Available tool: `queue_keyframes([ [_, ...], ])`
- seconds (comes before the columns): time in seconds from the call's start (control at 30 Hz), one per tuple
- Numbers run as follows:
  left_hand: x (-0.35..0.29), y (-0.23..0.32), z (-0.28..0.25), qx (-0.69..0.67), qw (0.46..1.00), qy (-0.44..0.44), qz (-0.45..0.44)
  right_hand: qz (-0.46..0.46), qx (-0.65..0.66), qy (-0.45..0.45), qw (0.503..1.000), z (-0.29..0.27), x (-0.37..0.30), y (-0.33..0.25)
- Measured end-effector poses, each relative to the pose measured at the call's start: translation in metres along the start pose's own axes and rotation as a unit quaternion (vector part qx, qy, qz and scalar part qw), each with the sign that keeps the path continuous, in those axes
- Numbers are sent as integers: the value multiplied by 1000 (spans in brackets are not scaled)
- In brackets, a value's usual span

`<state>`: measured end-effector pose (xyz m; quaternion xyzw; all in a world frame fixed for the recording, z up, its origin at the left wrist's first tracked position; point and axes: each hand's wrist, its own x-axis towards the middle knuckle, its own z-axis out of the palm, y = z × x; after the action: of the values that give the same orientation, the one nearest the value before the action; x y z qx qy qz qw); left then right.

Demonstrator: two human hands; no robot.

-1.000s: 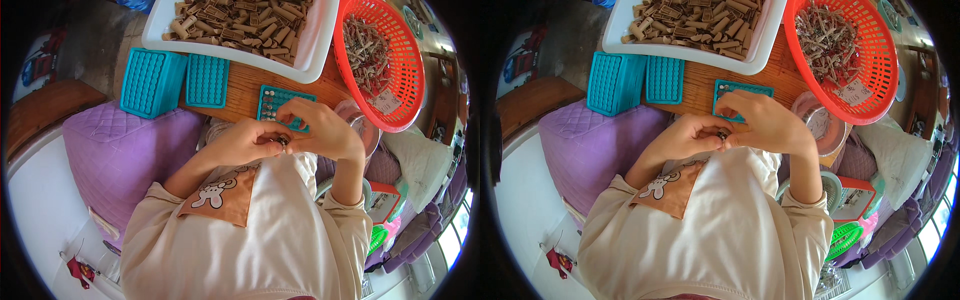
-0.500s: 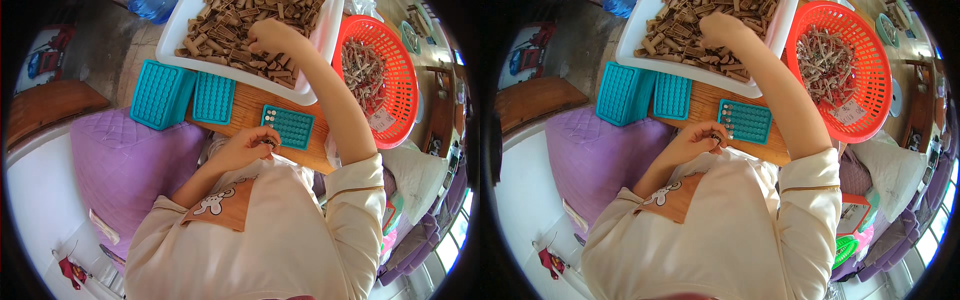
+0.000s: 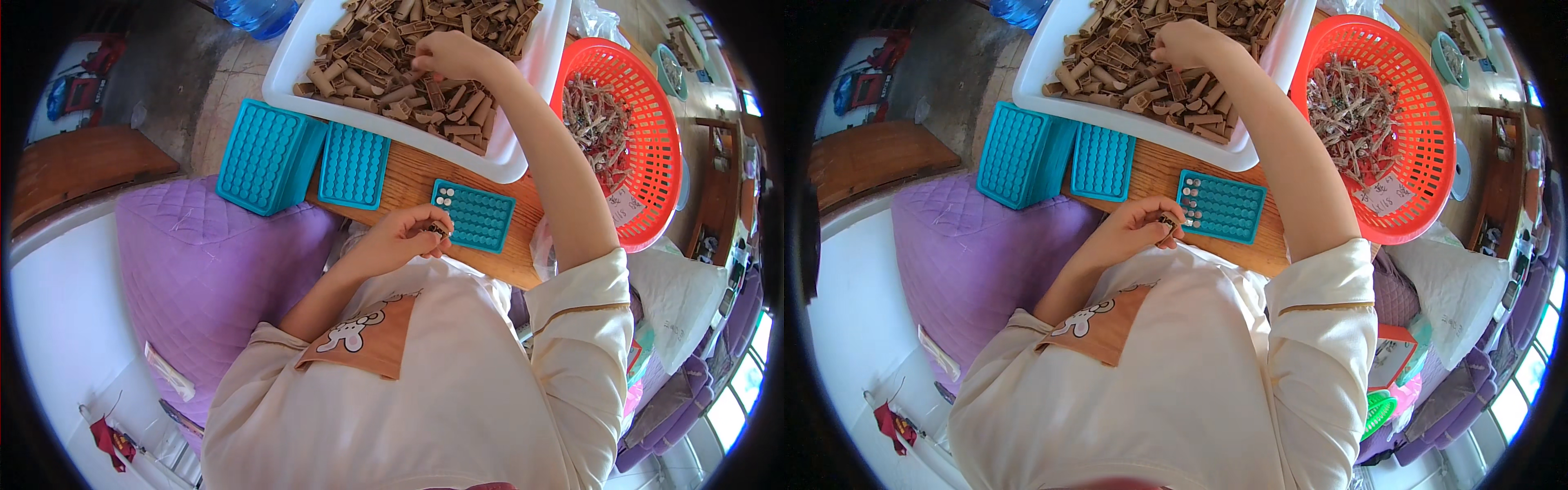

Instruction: The person assembles small metal components and pins into plastic housings by hand, taking parts from sorting trays and baskets.

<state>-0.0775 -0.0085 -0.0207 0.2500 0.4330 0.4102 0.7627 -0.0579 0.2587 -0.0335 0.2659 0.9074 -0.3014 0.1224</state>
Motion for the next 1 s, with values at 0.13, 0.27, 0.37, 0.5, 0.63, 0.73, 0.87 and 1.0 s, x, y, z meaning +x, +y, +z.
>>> queue_keyframes([
  [0.13, 1, 1, 2, 11, 1000, 7, 8, -93, -172, 99, 976, 18, 7, 4],
  [0.27, 0, 0, 1, 10, 1000, 15, 7, -91, -274, 107, 951, 28, 8, -15],
  [0.37, -1, 2, 0, 22, 1000, 17, 3, -122, -347, 65, 928, 28, 10, -21],
  [0.5, -3, 3, 1, 6, 1000, 19, 8, -153, -245, 95, 953, 20, 8, -3],
  [0.63, -5, 0, 1, -36, 998, 46, 26, -96, 81, 174, 977, -20, -22, 0],
  [0.73, -6, 8, 3, -69, 995, 61, 38, -45, 484, 159, 859, -45, -63, 1],
  [0.87, -7, 20, 13, -170, 973, 127, 86, -84, 641, 172, 744, -38, -122, 0],
  [1.0, -3, 26, 17, -216, 950, 145, 170, -115, 759, 95, 634, -1, -177, -24],
])
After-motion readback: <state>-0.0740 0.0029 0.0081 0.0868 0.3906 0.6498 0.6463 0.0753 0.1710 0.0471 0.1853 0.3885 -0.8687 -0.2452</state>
